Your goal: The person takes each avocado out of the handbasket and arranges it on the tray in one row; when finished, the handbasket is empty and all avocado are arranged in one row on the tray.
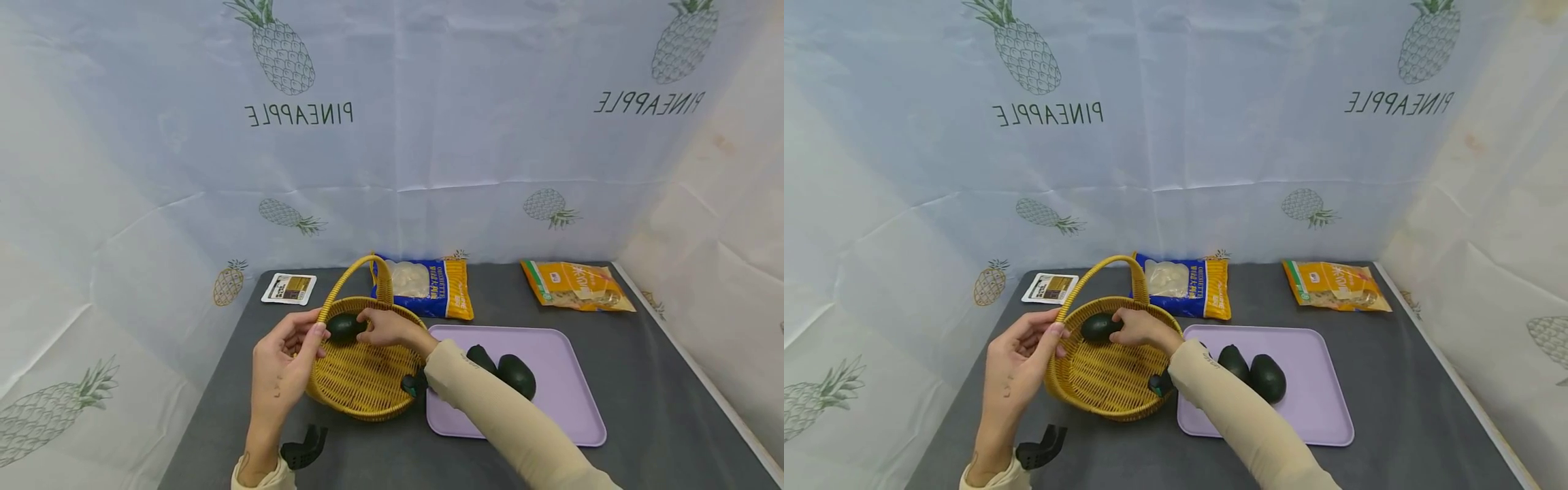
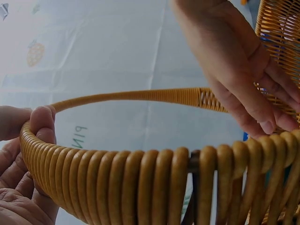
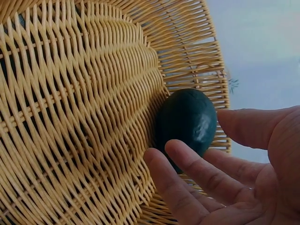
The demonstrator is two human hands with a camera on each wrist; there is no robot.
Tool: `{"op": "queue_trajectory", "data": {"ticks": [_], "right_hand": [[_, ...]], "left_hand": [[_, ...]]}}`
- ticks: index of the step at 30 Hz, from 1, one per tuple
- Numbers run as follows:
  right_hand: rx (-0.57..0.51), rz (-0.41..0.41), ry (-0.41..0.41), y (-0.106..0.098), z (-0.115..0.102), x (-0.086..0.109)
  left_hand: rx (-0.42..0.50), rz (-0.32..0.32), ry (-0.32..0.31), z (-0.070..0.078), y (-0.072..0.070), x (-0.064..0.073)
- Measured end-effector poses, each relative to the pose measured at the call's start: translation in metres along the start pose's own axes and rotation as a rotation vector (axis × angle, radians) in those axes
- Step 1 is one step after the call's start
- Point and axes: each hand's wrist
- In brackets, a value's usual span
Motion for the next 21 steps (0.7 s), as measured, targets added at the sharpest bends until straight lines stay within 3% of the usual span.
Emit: {"op": "queue_trajectory", "data": {"ticks": [21], "right_hand": [[-0.073,0.030,0.006,0.003,0.000,-0.013]], "left_hand": [[-0.009,0.001,-0.004,0.000,0.000,0.000]]}}
Point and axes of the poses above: each hand's wrist, its own x-axis away from the middle knuckle, its own y-axis out of the palm, z = x × y, and after that the axes turned 10 degrees about -y, right-handed
